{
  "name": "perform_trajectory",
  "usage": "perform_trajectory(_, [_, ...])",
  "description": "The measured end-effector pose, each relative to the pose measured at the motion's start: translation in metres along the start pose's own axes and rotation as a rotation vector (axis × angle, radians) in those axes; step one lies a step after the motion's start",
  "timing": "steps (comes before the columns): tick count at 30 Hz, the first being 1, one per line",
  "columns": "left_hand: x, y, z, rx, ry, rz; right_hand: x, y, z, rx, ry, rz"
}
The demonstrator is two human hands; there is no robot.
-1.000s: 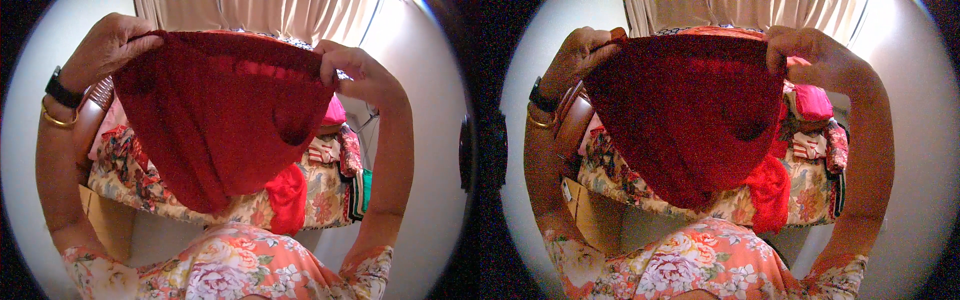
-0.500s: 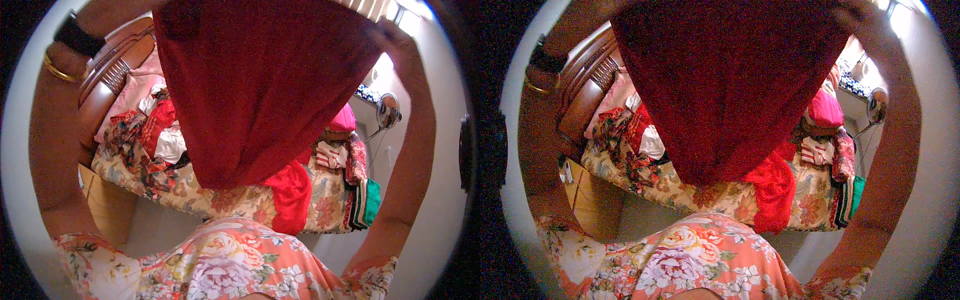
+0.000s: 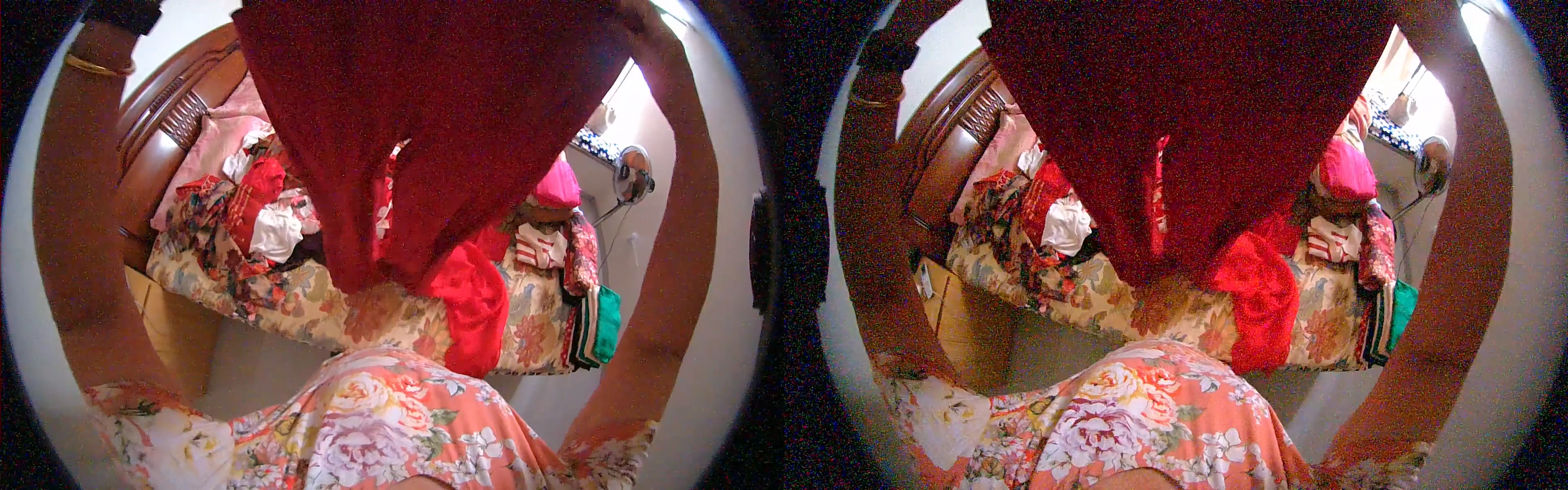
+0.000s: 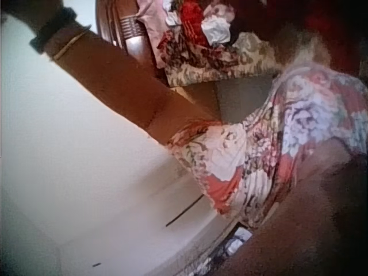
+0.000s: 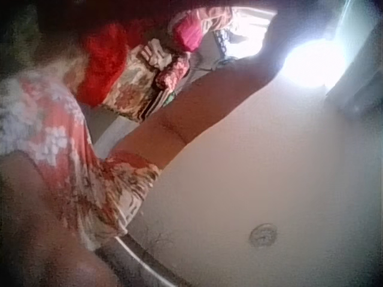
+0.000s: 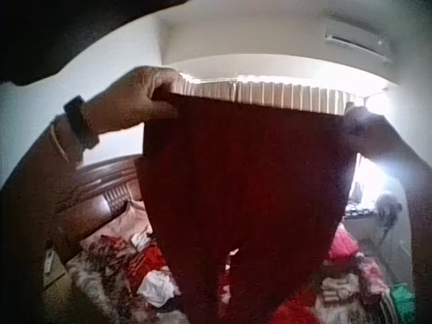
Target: The person picks up and folds several items of clothing including a striped polo shirt, a green t-shirt, a red fabric item, and a white t-shirt, placing each one into a stack on a bed.
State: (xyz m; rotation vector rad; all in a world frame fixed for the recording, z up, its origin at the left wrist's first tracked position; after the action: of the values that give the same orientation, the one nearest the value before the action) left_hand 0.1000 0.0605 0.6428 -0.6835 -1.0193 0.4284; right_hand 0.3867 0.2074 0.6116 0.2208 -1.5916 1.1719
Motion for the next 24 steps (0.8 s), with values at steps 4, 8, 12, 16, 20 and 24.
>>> perform_trajectory(4, [-0.007, 0.027, -0.008, -0.497, -0.206, -0.131, 0.021, 0.011, -0.071, 0.072, 0.029, 0.033])
perform_trajectory(8, [-0.026, 0.048, -0.001, -0.883, -0.464, -0.255, 0.005, 0.022, -0.072, 0.198, 0.139, 0.165])
perform_trajectory(12, [-0.046, 0.059, -0.018, 0.087, 0.0, -0.077, -0.021, 0.043, -0.047, 0.727, 0.508, 0.098])
perform_trajectory(16, [-0.058, 0.108, -0.01, -1.102, -0.732, -0.391, -0.039, 0.05, -0.043, 1.019, 0.668, 0.083])
perform_trajectory(20, [-0.071, 0.095, -0.022, -1.061, -0.628, -0.201, -0.06, 0.042, -0.042, 1.147, 0.718, 0.171])
perform_trajectory(24, [-0.107, 0.101, -0.026, -1.7, -0.049, -0.155, -0.095, 0.037, 0.008, 1.577, 0.251, 0.613])
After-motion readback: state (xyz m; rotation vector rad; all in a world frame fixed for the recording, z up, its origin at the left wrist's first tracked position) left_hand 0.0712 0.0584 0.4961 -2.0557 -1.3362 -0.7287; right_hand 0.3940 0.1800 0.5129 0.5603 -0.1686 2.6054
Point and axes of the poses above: each hand's wrist, its own x-axis towards the middle knuckle, its own y-axis out of the palm, z = x × y, the point moved 5 cm from there along x, towards the middle knuckle, and after that the axes turned 12 degrees about y, right-handed, at the moved point
